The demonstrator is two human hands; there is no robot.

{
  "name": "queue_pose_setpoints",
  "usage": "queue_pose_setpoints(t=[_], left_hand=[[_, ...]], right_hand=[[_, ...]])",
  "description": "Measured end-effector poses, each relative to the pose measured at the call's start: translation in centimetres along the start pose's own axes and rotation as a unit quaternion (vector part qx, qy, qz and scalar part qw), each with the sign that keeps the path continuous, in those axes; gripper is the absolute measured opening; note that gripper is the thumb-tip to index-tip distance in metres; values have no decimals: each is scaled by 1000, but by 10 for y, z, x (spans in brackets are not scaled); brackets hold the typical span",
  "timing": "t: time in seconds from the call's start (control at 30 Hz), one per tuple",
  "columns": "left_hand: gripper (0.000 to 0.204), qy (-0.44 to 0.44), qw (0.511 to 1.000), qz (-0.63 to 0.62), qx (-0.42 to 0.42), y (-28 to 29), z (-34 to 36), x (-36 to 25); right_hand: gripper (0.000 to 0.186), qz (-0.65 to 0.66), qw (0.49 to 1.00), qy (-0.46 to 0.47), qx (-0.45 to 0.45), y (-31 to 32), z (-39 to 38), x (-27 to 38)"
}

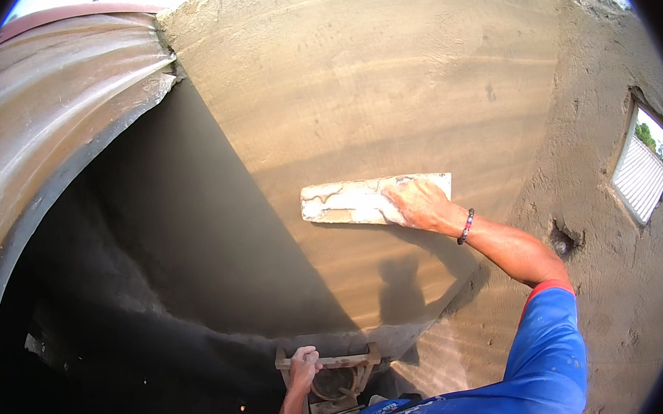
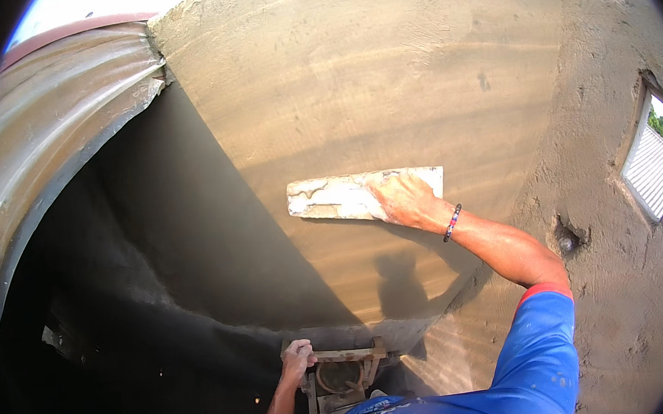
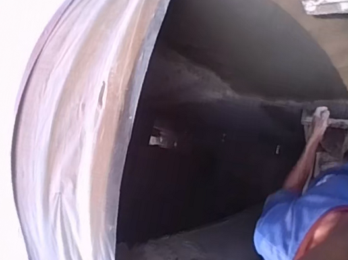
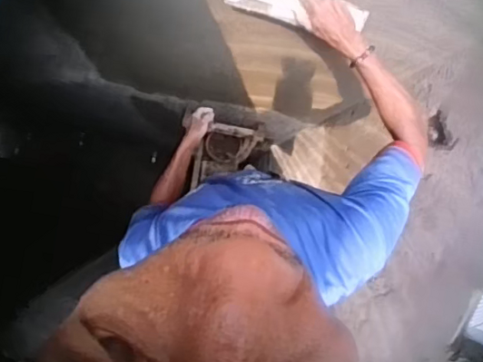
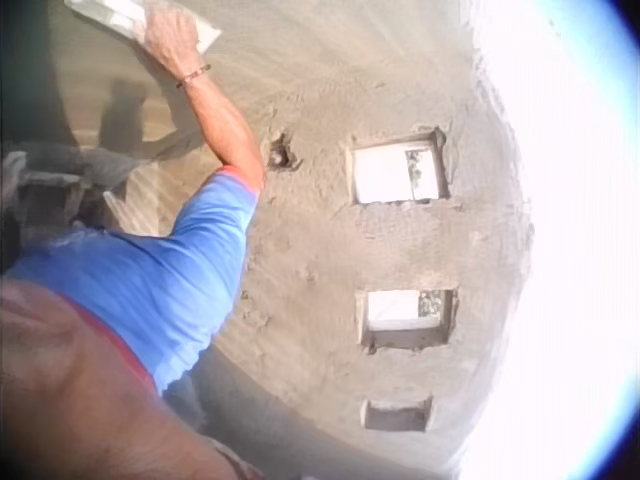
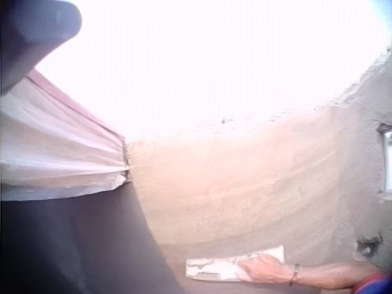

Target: The person applies plaster to an unfinished concrete wall using a trowel and a hawk. They take plaster from a bucket on a wooden scaffolding and smooth it across the wall surface in multiple overlapping strokes.

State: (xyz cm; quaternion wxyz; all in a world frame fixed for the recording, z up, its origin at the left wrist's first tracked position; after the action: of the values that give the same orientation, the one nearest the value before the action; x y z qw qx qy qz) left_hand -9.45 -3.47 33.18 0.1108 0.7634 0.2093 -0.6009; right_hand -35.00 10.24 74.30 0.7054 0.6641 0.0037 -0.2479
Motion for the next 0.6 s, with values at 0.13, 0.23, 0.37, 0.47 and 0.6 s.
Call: queue_pose_setpoints(t=[0.13, 0.23, 0.37, 0.47, 0.6], left_hand=[[24, 36, 999, -18, -26, 14, -20, -2], [20, 79, 995, 10, -53, 49, -36, 26], [19, 92, 995, 8, -44, 42, -34, 22], [18, 73, 996, 3, -48, 36, -21, 16], [20, 88, 995, -8, -37, 22, -18, 9]], right_hand=[[35, 19, 994, 15, -106, 45, -31, -27], [32, 23, 952, -51, -300, 158, -33, -86], [31, -84, 910, -87, -396, 292, -36, -169], [31, -146, 907, -90, -385, 314, -23, -174], [42, -99, 945, -120, -287, 187, -18, -126]])
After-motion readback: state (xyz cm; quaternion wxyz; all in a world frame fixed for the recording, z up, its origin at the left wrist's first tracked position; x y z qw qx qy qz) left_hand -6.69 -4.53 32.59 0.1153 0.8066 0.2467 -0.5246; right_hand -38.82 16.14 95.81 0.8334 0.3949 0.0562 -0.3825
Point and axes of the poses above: each hand's wrist, its own z-axis towards the middle knuckle, its own y-axis out of the back of the hand, x = y × z, the point moved 4 cm from there along z, towards the middle knuckle, and after that the axes turned 12 degrees about x, right-handed, at the moved point
